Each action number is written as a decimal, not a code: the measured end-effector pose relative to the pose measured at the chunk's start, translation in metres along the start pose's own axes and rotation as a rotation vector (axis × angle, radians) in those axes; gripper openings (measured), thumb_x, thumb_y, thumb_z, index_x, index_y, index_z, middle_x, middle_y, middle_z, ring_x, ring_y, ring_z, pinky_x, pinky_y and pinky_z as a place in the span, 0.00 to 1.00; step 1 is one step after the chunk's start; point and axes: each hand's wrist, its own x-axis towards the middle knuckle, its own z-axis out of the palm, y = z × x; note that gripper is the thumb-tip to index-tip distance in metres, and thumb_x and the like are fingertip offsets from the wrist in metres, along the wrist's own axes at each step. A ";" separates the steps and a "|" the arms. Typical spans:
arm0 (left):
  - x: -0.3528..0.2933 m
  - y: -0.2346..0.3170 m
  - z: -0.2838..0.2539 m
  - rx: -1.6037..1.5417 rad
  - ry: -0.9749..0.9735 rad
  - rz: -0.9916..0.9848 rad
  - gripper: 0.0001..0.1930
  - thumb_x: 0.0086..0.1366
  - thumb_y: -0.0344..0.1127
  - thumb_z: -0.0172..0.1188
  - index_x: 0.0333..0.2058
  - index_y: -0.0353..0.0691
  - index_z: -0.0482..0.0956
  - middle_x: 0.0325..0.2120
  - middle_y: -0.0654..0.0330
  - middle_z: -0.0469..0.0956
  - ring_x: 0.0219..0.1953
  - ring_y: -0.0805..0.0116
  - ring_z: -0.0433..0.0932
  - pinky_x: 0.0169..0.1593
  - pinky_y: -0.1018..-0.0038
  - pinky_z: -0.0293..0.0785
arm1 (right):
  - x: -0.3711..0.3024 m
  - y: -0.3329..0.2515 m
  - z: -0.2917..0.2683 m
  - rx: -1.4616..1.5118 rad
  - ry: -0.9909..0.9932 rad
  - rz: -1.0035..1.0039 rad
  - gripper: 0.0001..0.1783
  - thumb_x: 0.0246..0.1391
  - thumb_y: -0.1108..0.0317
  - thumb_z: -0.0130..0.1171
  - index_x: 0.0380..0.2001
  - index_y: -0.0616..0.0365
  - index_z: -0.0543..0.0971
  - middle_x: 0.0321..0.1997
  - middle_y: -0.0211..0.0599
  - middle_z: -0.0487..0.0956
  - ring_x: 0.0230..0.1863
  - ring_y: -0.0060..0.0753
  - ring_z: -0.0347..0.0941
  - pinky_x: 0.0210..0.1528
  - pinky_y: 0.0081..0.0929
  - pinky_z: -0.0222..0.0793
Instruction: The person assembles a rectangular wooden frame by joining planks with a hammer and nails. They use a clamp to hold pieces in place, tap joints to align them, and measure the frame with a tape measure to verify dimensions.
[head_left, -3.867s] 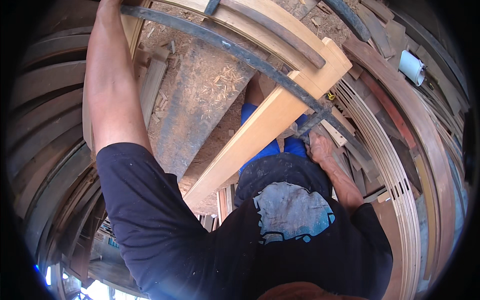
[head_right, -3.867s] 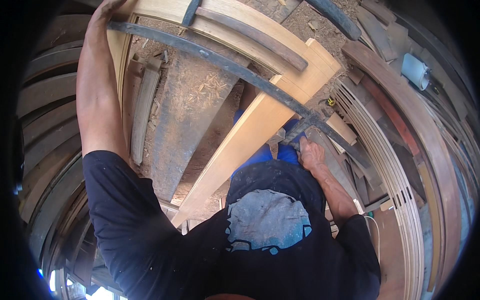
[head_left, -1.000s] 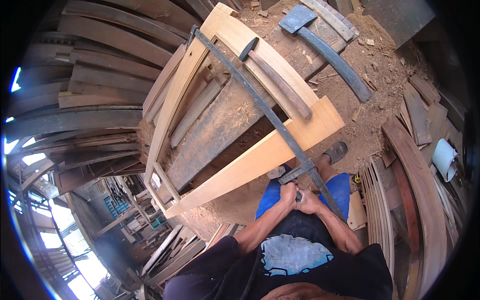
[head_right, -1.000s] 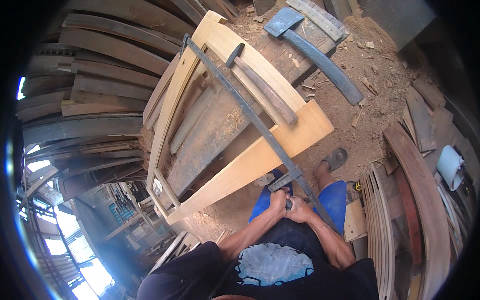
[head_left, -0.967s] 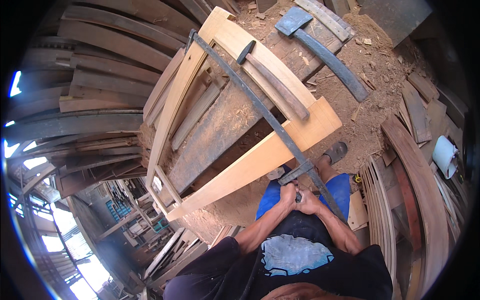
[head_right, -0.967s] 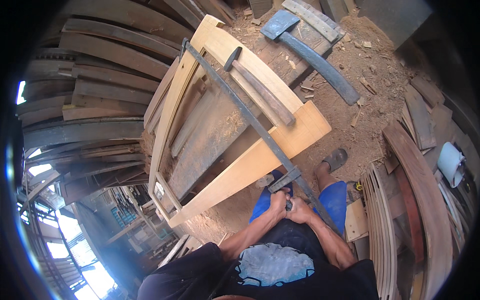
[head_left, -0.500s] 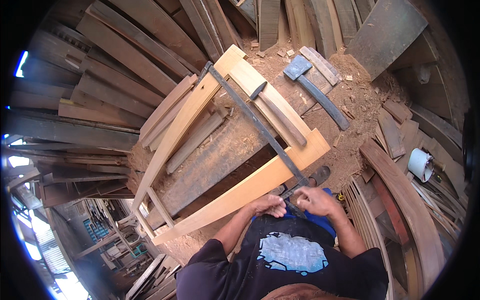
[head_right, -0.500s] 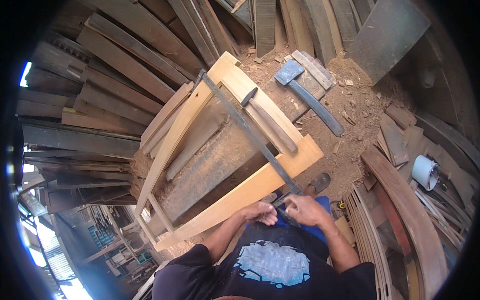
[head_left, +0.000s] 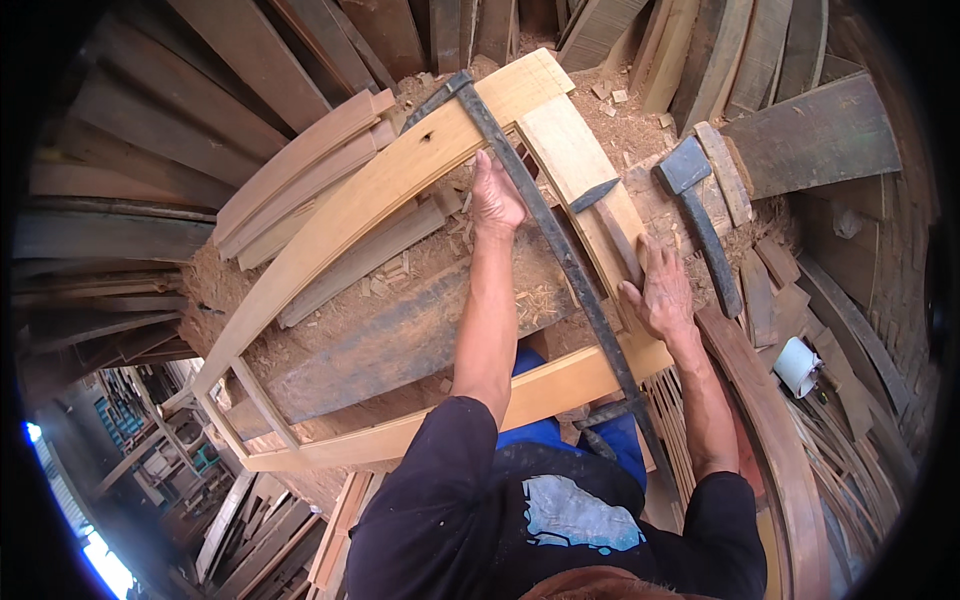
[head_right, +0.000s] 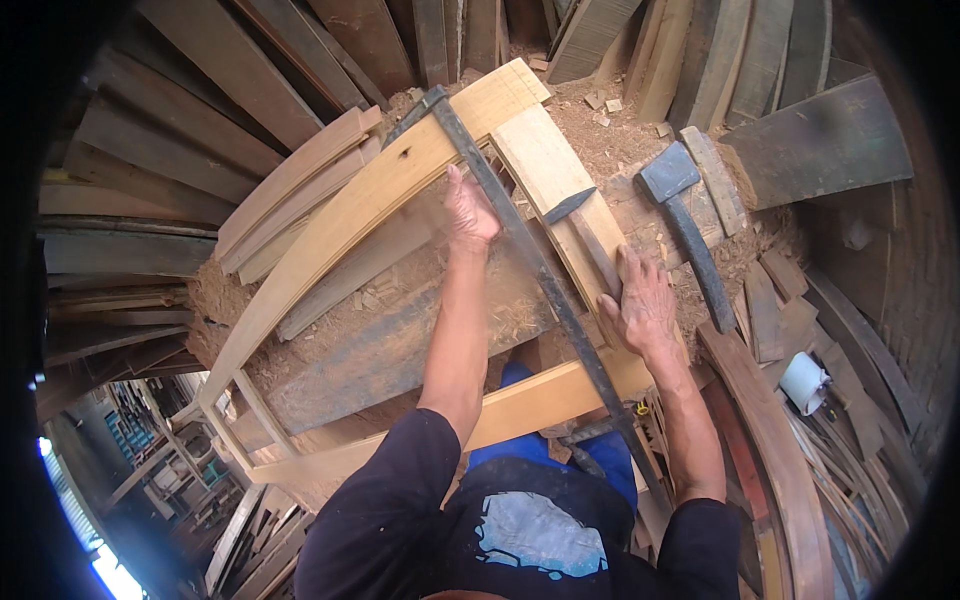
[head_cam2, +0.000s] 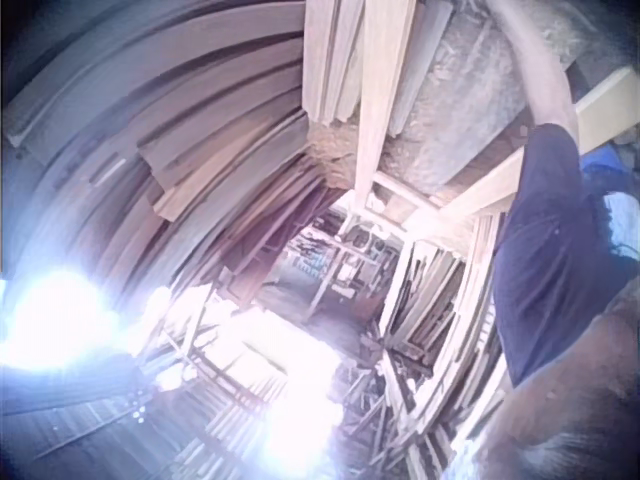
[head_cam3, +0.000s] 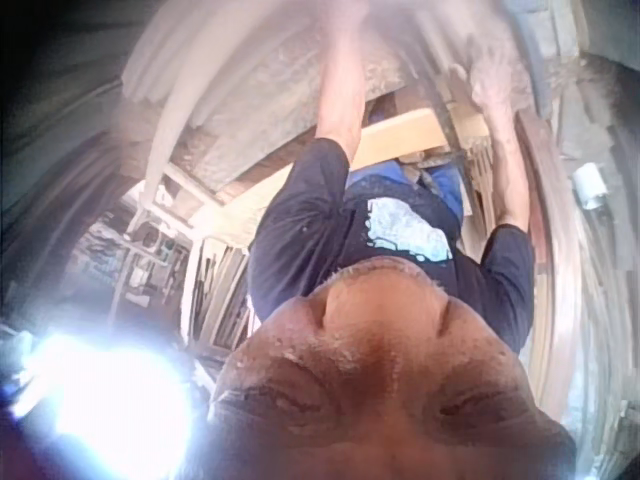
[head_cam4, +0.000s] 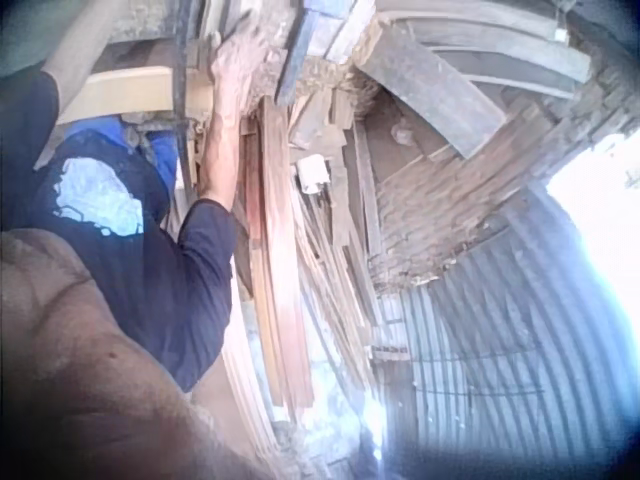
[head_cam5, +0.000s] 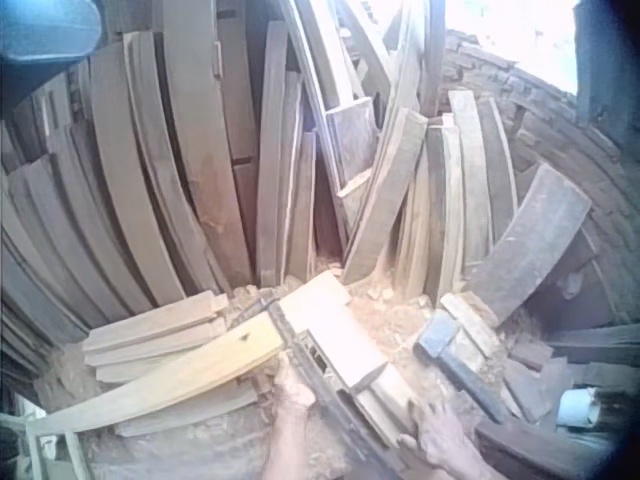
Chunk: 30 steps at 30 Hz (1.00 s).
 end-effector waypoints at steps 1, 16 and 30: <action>0.012 -0.002 0.000 -0.076 -0.081 -0.002 0.55 0.50 0.67 0.73 0.63 0.30 0.62 0.59 0.45 0.70 0.63 0.49 0.68 0.67 0.55 0.63 | 0.004 0.002 0.008 -0.011 0.144 -0.119 0.39 0.56 0.60 0.63 0.68 0.54 0.60 0.56 0.58 0.73 0.55 0.61 0.70 0.56 0.51 0.67; 0.047 -0.019 -0.007 -0.210 -0.124 -0.045 0.37 0.57 0.50 0.73 0.58 0.32 0.71 0.49 0.51 0.80 0.51 0.57 0.80 0.59 0.64 0.75 | 0.060 -0.035 -0.062 0.813 -0.024 0.258 0.31 0.62 0.66 0.53 0.67 0.64 0.65 0.33 0.33 0.76 0.25 0.19 0.67 0.29 0.21 0.67; 0.041 -0.016 0.005 -0.236 -0.033 -0.048 0.37 0.54 0.51 0.74 0.55 0.32 0.72 0.47 0.50 0.80 0.53 0.57 0.79 0.62 0.65 0.74 | 0.114 -0.009 -0.057 0.986 -0.281 0.352 0.32 0.70 0.62 0.49 0.74 0.49 0.57 0.28 0.25 0.74 0.19 0.14 0.67 0.20 0.15 0.66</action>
